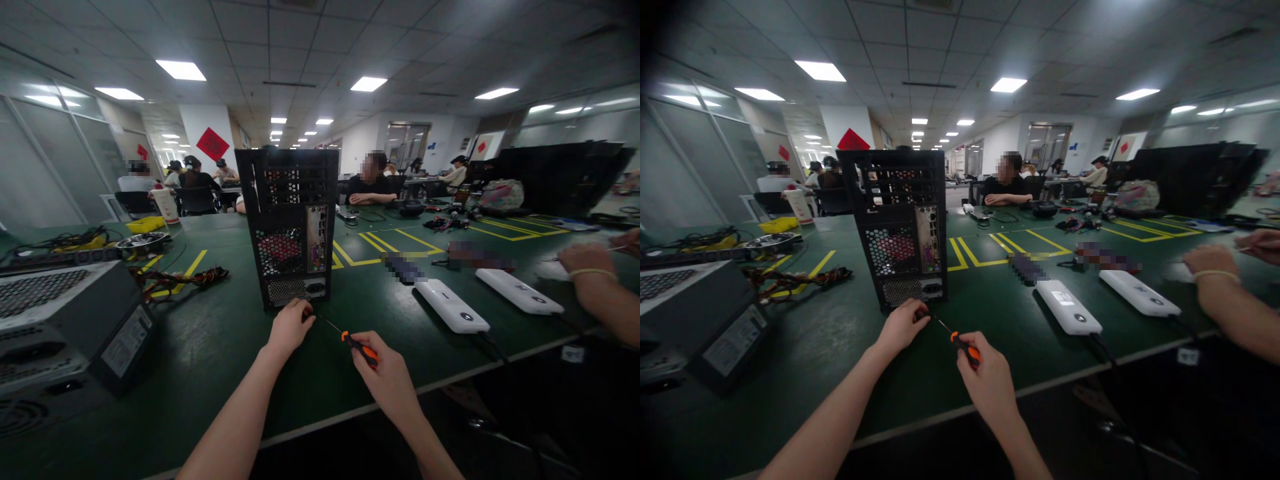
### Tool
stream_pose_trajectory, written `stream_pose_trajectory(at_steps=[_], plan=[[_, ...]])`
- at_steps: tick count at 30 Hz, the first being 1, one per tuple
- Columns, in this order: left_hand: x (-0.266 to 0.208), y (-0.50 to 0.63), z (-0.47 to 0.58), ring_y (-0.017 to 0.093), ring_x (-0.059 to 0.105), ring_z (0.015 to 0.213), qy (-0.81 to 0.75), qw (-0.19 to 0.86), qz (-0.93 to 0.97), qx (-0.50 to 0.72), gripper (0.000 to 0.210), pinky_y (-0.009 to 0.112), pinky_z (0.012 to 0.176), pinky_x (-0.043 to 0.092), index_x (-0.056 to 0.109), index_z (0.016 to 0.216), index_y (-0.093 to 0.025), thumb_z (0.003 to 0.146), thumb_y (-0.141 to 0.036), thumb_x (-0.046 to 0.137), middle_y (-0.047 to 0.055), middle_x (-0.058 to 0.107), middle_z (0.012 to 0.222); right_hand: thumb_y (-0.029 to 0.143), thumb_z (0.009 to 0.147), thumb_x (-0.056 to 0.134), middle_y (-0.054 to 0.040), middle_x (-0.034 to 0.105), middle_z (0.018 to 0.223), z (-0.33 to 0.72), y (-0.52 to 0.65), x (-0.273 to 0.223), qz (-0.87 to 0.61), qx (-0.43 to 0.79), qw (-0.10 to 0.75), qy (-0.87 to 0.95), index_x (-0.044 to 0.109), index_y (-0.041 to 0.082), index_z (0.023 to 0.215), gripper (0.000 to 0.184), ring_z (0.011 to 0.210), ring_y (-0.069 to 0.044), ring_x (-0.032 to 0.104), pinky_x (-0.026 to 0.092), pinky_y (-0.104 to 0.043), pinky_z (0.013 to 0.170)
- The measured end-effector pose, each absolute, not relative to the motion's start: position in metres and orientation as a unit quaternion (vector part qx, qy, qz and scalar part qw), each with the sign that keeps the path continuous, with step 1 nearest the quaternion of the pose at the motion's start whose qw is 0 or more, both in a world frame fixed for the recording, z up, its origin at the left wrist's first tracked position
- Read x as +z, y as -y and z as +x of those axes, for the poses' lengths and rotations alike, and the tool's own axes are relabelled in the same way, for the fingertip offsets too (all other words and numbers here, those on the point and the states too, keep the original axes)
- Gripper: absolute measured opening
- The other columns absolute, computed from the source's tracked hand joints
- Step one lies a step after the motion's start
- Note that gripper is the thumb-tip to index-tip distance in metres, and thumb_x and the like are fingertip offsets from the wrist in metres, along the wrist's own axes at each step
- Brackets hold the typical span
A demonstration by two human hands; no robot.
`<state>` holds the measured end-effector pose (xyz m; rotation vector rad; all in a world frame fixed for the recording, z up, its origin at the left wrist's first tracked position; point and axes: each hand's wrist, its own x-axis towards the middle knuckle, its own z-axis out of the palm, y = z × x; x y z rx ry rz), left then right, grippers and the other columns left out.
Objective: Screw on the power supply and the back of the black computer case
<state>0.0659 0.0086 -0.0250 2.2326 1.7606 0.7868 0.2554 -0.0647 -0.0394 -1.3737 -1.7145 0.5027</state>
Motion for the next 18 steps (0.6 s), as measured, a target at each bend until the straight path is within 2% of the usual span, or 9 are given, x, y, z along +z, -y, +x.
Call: stream_pose_trajectory(at_steps=[2, 6, 9, 11, 13, 16, 18], plan=[[-0.024, -0.007, 0.067, 0.013, 0.053, 0.075, -0.592, 0.104, 0.754, 0.266, 0.018, 0.025, 0.065, 0.040, 0.061, 0.088, -0.021, 0.074, -0.026, 0.051, 0.003, 0.056, 0.089, 0.028, 0.077, 0.044, -0.0018, 0.063, 0.082, 0.255, 0.065, -0.039, -0.549, 0.202, 0.427, 0.689, 0.055, 0.023, 0.090, 0.017, 0.072, -0.017, 0.060, 0.045, -0.028, 0.067], [-0.026, -0.007, 0.068, 0.014, 0.054, 0.077, -0.587, 0.103, 0.758, 0.265, 0.013, 0.025, 0.066, 0.039, 0.062, 0.077, -0.021, 0.075, -0.025, 0.050, 0.003, 0.057, 0.090, 0.029, 0.078, 0.044, -0.0015, 0.063, 0.084, 0.256, 0.065, -0.038, -0.544, 0.196, 0.426, 0.696, 0.054, 0.023, 0.090, 0.016, 0.075, -0.017, 0.060, 0.044, -0.028, 0.068], [-0.028, -0.009, 0.068, 0.014, 0.054, 0.076, -0.583, 0.130, 0.740, 0.310, 0.011, 0.027, 0.069, 0.040, 0.062, 0.074, -0.020, 0.073, -0.025, 0.052, 0.003, 0.058, 0.085, 0.028, 0.078, 0.044, -0.0016, 0.062, 0.085, 0.256, 0.066, -0.037, -0.542, 0.200, 0.427, 0.695, 0.054, 0.023, 0.090, 0.016, 0.077, -0.017, 0.060, 0.044, -0.028, 0.069], [-0.028, -0.012, 0.067, 0.014, 0.055, 0.073, -0.578, 0.205, 0.698, 0.370, 0.012, 0.028, 0.069, 0.041, 0.062, 0.073, -0.017, 0.072, -0.026, 0.053, 0.003, 0.060, 0.079, 0.028, 0.078, 0.045, -0.0016, 0.062, 0.086, 0.256, 0.067, -0.036, -0.538, 0.214, 0.433, 0.691, 0.054, 0.023, 0.090, 0.016, 0.077, -0.017, 0.059, 0.044, -0.029, 0.070], [-0.024, -0.014, 0.067, 0.013, 0.056, 0.069, -0.556, 0.334, 0.617, 0.447, 0.015, 0.027, 0.066, 0.042, 0.061, 0.076, -0.015, 0.071, -0.028, 0.054, 0.004, 0.061, 0.074, 0.029, 0.078, 0.046, -0.0018, 0.062, 0.085, 0.253, 0.069, -0.034, -0.529, 0.241, 0.453, 0.676, 0.054, 0.023, 0.091, 0.016, 0.077, -0.017, 0.059, 0.044, -0.029, 0.069], [-0.015, -0.013, 0.066, 0.009, 0.056, 0.067, -0.471, 0.526, 0.446, 0.550, 0.015, 0.021, 0.060, 0.043, 0.059, 0.080, -0.013, 0.069, -0.024, 0.059, 0.005, 0.061, 0.077, 0.033, 0.078, 0.048, -0.0029, 0.062, 0.082, 0.243, 0.071, -0.032, -0.511, 0.300, 0.502, 0.630, 0.052, 0.021, 0.094, 0.020, 0.074, -0.017, 0.059, 0.046, -0.029, 0.066], [-0.009, -0.012, 0.066, 0.007, 0.056, 0.066, -0.407, 0.603, 0.355, 0.587, 0.016, 0.018, 0.058, 0.043, 0.060, 0.084, -0.013, 0.068, -0.019, 0.061, 0.004, 0.061, 0.080, 0.036, 0.078, 0.049, -0.0046, 0.062, 0.083, 0.232, 0.072, -0.031, -0.494, 0.328, 0.538, 0.599, 0.051, 0.020, 0.096, 0.025, 0.073, -0.017, 0.058, 0.046, -0.028, 0.062]])
